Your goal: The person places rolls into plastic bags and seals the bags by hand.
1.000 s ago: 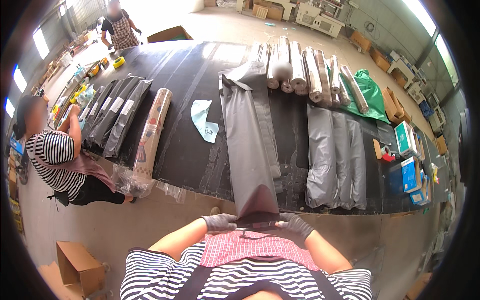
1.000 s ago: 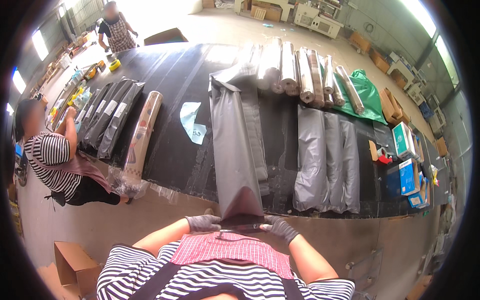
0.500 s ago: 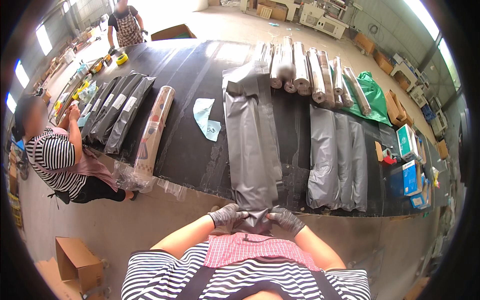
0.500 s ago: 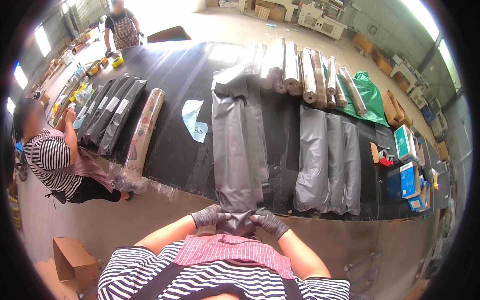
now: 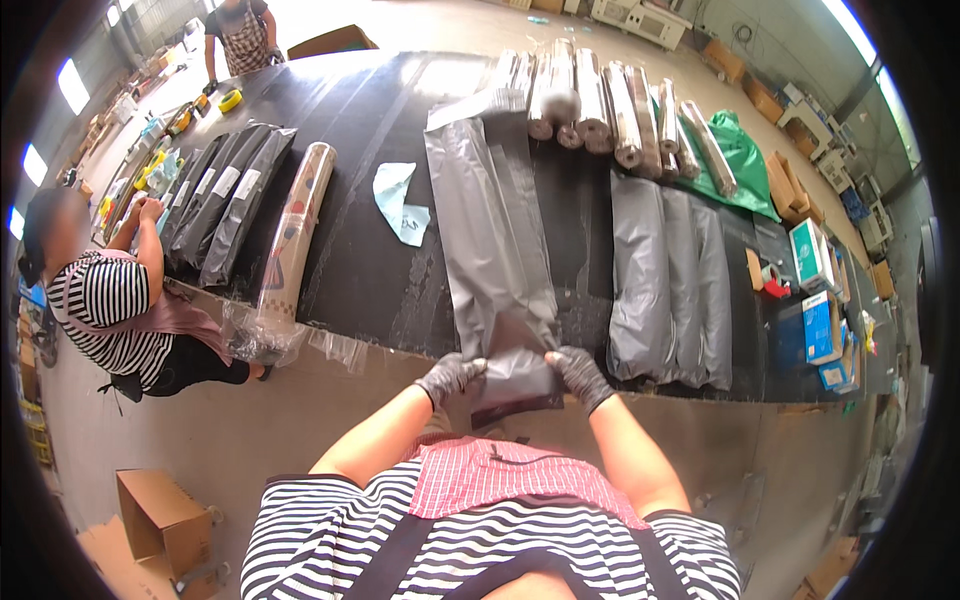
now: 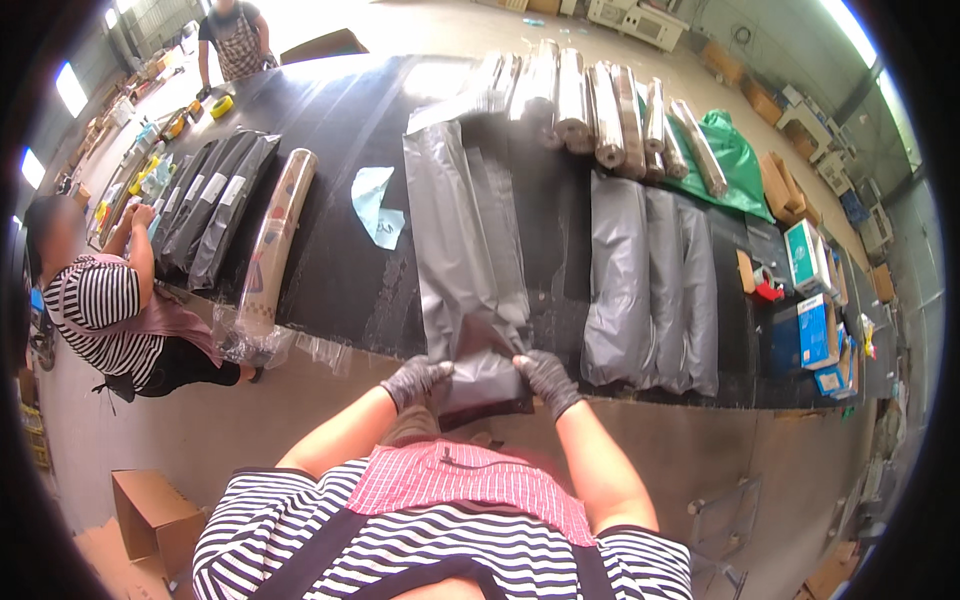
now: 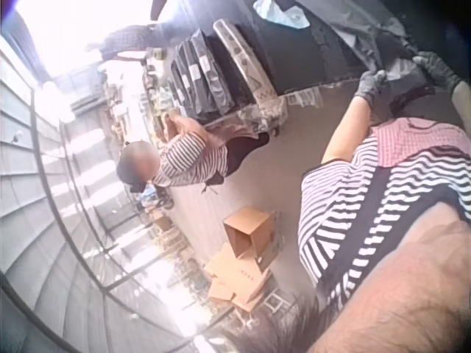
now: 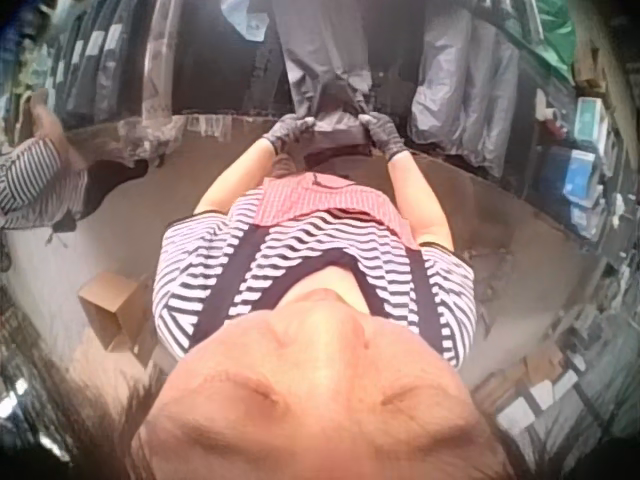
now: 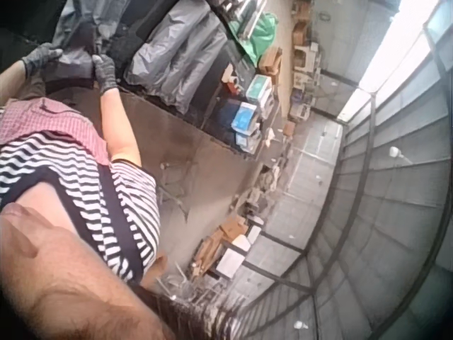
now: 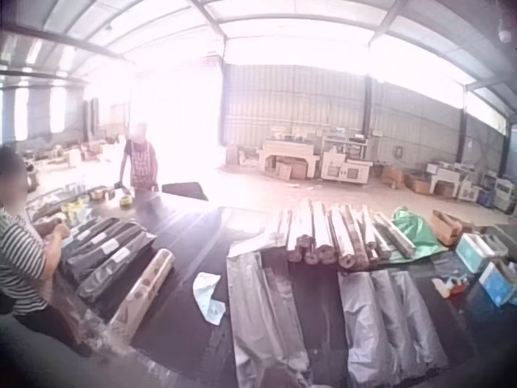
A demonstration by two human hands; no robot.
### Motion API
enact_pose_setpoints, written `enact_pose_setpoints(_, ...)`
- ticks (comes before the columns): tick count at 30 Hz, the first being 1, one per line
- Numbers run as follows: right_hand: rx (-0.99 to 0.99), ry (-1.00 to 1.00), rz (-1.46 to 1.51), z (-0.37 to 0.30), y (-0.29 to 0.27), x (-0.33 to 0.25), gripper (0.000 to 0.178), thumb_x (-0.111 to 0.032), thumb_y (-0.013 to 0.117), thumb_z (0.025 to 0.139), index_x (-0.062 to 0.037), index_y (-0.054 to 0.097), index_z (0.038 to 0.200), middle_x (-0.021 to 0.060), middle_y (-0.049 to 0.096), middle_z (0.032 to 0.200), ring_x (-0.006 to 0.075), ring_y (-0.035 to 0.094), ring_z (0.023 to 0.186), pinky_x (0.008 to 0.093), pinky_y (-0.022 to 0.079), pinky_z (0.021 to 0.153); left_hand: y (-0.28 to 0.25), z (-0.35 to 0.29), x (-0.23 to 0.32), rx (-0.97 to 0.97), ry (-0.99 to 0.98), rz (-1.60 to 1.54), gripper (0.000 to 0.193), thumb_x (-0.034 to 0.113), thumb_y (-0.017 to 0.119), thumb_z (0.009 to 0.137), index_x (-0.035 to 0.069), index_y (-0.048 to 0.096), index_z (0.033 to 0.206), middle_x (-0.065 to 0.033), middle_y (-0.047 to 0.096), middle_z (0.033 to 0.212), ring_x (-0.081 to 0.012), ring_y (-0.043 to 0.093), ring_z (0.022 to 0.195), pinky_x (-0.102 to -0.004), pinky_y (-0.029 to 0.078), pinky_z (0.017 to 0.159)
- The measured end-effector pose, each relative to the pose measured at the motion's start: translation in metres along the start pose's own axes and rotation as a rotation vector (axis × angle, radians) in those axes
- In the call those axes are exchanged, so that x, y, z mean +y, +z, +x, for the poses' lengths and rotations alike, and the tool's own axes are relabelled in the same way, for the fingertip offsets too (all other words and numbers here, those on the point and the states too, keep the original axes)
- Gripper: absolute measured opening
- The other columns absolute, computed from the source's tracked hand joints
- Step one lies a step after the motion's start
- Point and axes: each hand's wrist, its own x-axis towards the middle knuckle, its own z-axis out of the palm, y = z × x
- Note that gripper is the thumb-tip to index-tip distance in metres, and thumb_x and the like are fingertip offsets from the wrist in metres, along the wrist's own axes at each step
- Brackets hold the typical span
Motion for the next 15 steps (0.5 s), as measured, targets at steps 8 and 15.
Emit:
enact_pose_setpoints(8,0.116,-0.019,-0.393,-0.041,-0.008,0.028,0.045,-0.038,0.076,0.083,0.0031,0.069,0.100,0.0120,0.071,0.090,0.0187,0.063,0.081,0.0365,0.050,0.076,0.017,-0.034,-0.022,-0.180,-0.037,-0.339,0.027,0.026,0.071,0.092,0.003,0.068,0.104,-0.0022,0.066,0.084,-0.0126,0.060,0.070,-0.0283,0.050,0.064)
enact_pose_setpoints(15,-0.051,0.061,-0.303,-0.089,-0.027,0.035,0.027,-0.021,0.075,0.085,-0.0004,0.068,0.100,0.0088,0.068,0.086,0.0165,0.063,0.082,0.0346,0.052,0.077,0.040,-0.075,-0.070,-0.179,-0.137,-0.548,0.031,0.013,0.076,0.087,-0.001,0.064,0.113,-0.0017,0.064,0.080,-0.0127,0.062,0.069,-0.0273,0.055,0.061)
